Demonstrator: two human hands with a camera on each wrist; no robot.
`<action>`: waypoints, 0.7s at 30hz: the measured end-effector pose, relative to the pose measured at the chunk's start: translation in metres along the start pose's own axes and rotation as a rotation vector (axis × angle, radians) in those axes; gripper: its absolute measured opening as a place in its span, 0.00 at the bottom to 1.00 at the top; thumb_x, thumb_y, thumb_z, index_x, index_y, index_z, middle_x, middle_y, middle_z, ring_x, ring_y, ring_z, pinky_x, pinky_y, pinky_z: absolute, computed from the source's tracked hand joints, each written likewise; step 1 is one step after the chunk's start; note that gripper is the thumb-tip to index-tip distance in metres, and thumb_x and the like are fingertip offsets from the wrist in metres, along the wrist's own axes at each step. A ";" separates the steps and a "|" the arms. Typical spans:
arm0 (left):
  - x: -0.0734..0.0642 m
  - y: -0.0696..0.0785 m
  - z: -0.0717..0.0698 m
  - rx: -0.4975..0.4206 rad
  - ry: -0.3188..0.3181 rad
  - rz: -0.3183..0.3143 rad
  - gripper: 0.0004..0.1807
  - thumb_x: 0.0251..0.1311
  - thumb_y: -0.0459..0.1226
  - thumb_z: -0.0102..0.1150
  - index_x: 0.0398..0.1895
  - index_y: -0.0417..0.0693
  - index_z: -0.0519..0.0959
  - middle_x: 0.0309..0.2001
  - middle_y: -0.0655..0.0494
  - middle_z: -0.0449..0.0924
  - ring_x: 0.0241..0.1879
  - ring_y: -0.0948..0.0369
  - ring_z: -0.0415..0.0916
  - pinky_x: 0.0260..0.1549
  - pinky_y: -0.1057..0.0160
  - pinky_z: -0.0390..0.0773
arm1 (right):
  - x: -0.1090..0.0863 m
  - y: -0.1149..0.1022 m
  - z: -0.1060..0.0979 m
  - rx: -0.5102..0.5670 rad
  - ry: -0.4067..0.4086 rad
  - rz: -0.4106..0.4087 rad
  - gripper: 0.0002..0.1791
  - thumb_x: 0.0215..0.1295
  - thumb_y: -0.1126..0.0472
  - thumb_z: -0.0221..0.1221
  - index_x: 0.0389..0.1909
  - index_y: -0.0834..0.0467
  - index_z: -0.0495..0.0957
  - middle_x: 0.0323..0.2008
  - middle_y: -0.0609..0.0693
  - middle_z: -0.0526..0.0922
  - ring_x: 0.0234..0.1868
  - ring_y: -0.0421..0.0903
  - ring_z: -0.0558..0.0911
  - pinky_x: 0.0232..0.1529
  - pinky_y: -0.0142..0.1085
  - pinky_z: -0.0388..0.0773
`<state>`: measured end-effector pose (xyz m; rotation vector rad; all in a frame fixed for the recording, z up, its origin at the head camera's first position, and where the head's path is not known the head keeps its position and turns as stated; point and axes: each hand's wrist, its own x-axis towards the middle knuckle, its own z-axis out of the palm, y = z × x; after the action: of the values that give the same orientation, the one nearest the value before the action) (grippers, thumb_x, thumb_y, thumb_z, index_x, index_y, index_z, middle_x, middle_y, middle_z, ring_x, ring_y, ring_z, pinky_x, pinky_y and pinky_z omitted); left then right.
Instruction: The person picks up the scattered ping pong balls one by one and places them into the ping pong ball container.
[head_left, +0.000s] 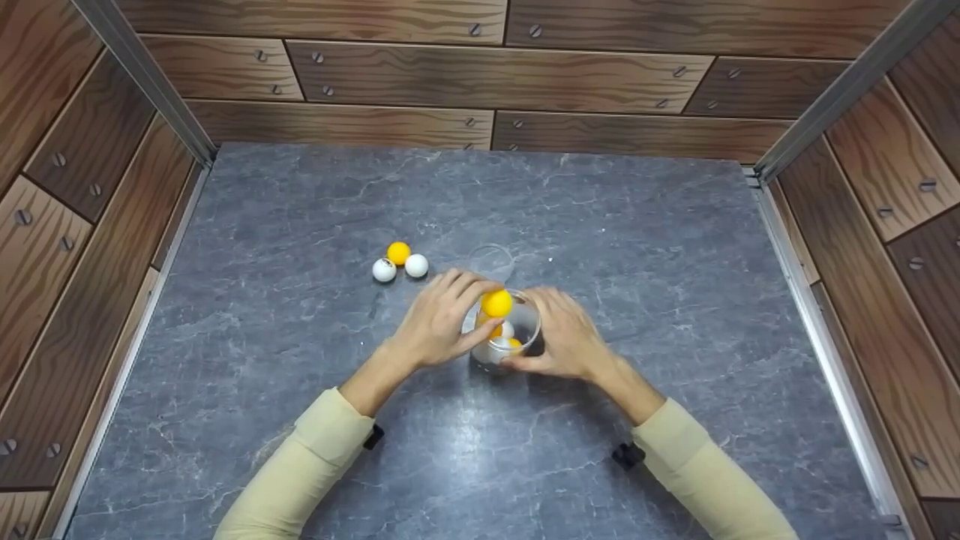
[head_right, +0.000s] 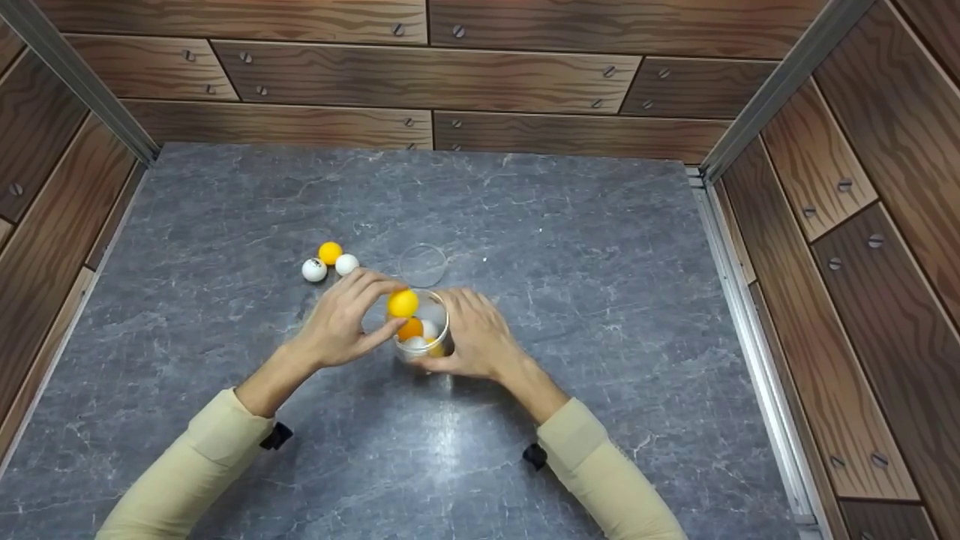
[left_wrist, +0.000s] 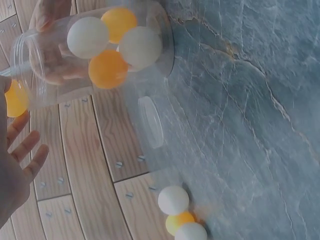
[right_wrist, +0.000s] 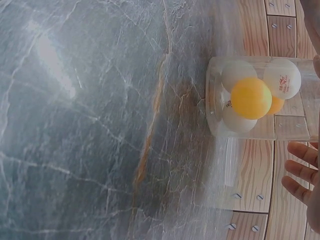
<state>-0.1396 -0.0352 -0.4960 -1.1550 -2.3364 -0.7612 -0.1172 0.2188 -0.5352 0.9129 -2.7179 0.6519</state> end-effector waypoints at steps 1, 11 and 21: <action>0.000 0.001 0.001 -0.002 0.003 0.004 0.22 0.70 0.50 0.64 0.60 0.48 0.81 0.52 0.54 0.85 0.51 0.55 0.81 0.57 0.56 0.82 | 0.000 0.000 0.000 0.000 0.001 -0.001 0.54 0.52 0.26 0.69 0.68 0.63 0.72 0.60 0.58 0.83 0.59 0.56 0.82 0.64 0.54 0.82; 0.001 0.005 0.010 -0.036 -0.026 0.018 0.24 0.67 0.48 0.67 0.61 0.47 0.81 0.54 0.53 0.85 0.53 0.55 0.80 0.56 0.57 0.82 | -0.001 0.000 0.000 -0.017 -0.015 0.001 0.54 0.51 0.29 0.72 0.68 0.64 0.71 0.60 0.59 0.82 0.60 0.57 0.82 0.67 0.55 0.80; 0.004 0.006 0.013 -0.037 -0.056 0.005 0.24 0.70 0.51 0.63 0.62 0.47 0.80 0.55 0.53 0.84 0.55 0.55 0.79 0.58 0.56 0.82 | 0.000 -0.001 -0.001 -0.016 -0.021 0.009 0.55 0.51 0.29 0.72 0.69 0.64 0.71 0.61 0.59 0.82 0.61 0.57 0.81 0.68 0.56 0.79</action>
<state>-0.1387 -0.0214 -0.5014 -1.2124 -2.3729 -0.7836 -0.1164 0.2191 -0.5342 0.9092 -2.7435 0.6248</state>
